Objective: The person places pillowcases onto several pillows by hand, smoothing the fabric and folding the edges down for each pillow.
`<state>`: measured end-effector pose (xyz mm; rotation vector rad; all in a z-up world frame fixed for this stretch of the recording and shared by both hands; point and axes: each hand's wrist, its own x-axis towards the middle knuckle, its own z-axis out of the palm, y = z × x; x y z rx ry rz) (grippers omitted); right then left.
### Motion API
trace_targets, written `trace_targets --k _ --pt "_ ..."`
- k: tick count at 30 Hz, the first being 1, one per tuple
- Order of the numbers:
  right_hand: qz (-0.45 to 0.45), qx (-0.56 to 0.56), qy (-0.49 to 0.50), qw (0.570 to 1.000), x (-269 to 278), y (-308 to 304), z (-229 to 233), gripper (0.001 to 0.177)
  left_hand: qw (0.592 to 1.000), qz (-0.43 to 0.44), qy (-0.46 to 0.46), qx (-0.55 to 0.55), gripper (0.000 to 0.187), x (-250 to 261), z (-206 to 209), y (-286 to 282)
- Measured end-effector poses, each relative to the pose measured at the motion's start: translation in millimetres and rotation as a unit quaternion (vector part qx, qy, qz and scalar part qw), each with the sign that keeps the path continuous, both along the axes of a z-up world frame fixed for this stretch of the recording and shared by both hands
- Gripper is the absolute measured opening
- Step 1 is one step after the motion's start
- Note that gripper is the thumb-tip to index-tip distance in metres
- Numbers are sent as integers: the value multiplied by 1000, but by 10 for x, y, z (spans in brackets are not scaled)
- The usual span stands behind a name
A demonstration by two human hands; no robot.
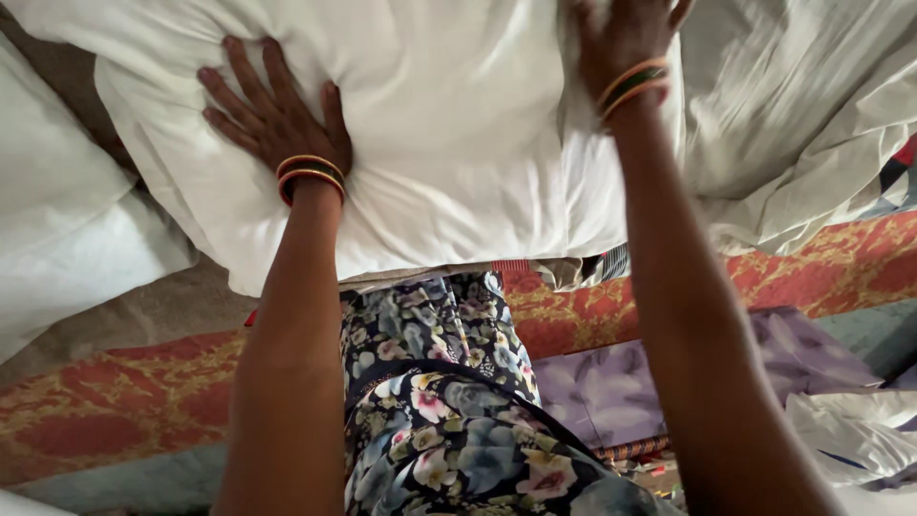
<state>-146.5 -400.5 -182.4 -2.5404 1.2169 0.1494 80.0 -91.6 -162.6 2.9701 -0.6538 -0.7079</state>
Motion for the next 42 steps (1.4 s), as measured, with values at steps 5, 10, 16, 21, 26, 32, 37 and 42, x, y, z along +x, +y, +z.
trace_targets --k 5,10,16,21,26,32,37,42 --pt "52 -27 80 995 483 1049 368 84 1000 9 -1 8 76 -17 6 -33" --pt "123 101 -1 987 268 1339 550 88 1000 -1 -18 -4 76 -31 17 -8" --pt "-124 -31 -96 987 -1017 836 -14 89 1000 19 6 -1 75 -30 103 -30" --pt "-195 43 -55 978 -2232 2111 -329 88 1000 8 -8 -12 76 -22 122 -22" --pt "-205 112 55 971 -2827 2443 -210 99 999 20 0 -46 74 24 257 -28" --pt "-205 64 -221 951 -2071 1223 272 96 971 0 -71 -230 77 65 -31 432" --pt "-11 -47 -161 986 -802 1202 453 87 972 49 -147 -178 79 214 -366 1174" --pt "173 20 122 977 -516 1416 338 81 983 168 -45 -61 88 287 -531 1934"
